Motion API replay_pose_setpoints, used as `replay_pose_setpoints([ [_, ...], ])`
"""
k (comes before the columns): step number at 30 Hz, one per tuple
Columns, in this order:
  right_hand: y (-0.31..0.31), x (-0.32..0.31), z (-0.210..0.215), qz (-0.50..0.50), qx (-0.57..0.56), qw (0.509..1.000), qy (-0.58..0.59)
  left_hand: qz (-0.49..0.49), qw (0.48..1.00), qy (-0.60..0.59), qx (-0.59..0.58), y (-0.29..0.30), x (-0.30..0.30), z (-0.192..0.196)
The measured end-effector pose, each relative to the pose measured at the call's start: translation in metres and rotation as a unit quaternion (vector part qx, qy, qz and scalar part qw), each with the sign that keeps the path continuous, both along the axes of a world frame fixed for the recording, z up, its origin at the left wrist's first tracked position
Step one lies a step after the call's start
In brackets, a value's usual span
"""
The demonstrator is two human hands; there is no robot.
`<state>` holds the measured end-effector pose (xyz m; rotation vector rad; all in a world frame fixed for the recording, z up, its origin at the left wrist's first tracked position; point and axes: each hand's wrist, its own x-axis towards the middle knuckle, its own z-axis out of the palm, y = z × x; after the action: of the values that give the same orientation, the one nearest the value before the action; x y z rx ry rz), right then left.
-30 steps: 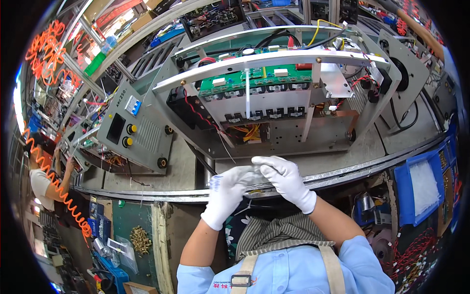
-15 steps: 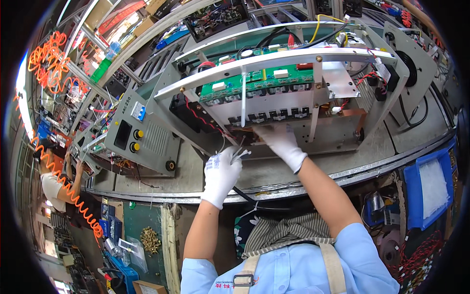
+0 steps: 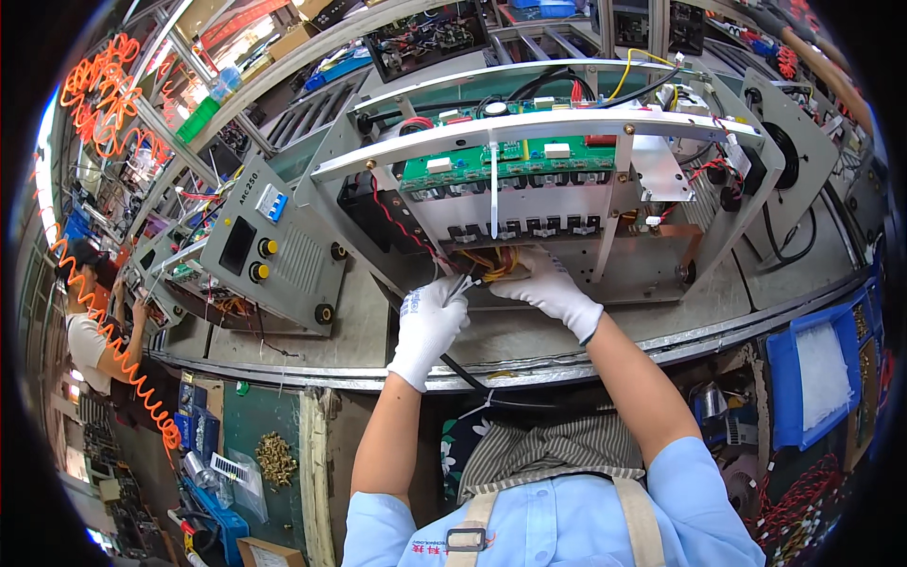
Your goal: The person assembles an electronic device by connecting various colored wires to a circuit board inside a metal chassis. They use zip ties to secure the wires and organize the internal components. The person also handles a small white plastic component and connects it to the wiring harness.
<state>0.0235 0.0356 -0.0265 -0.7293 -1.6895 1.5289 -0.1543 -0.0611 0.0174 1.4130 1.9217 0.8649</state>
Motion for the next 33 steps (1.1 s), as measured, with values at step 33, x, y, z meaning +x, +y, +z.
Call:
replay_pose_setpoints([
  [33,-0.001,-0.011,-0.006,-0.106,-0.052,0.993,0.028,-0.039,0.975,0.204,0.082,0.003,0.002,0.004],
])
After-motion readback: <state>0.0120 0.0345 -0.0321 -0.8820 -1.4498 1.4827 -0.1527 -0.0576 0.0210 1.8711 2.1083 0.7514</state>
